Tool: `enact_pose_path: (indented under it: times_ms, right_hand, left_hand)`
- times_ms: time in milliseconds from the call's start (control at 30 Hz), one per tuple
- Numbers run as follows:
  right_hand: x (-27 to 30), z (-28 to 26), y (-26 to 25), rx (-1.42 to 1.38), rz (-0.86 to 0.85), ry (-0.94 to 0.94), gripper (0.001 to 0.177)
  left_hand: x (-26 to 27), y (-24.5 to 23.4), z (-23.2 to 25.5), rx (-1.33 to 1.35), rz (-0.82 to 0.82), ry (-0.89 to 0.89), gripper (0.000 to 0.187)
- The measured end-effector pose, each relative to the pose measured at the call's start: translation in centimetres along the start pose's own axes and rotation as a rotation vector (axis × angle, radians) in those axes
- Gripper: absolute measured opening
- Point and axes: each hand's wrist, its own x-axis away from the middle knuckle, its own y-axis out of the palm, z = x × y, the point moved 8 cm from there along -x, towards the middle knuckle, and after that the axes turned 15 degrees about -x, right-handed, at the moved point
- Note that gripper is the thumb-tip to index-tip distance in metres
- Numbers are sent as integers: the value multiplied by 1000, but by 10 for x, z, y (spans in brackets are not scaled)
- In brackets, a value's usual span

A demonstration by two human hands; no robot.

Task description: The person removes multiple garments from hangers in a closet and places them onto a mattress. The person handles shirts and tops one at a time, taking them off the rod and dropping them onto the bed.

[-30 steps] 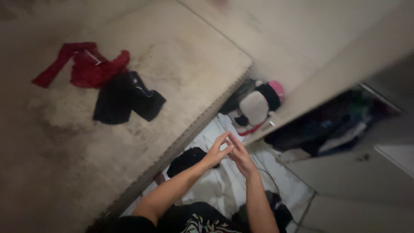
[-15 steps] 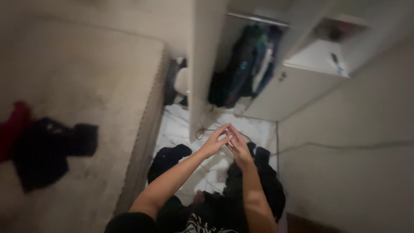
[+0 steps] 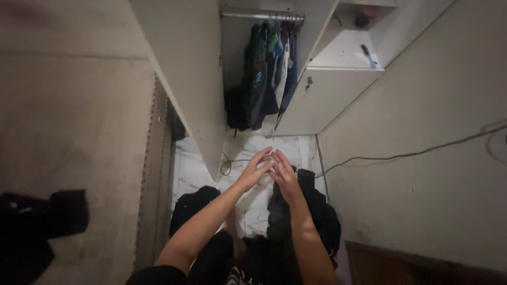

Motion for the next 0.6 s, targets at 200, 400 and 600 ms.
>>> enact_pose_path:
  times_ms: [200, 400, 600]
  right_hand:
    - [-85, -6, -11, 15, 0, 5, 76]
    - [-182, -9, -34, -7, 131, 45, 76]
    - [-269, 5, -80, -31, 235, 79, 74]
  left_hand:
    - [-74, -26, -29, 128, 46, -61, 62]
    - [-160, -67, -46, 56, 149, -93, 59]
    - [-248, -94, -97, 100, 326, -92, 55]
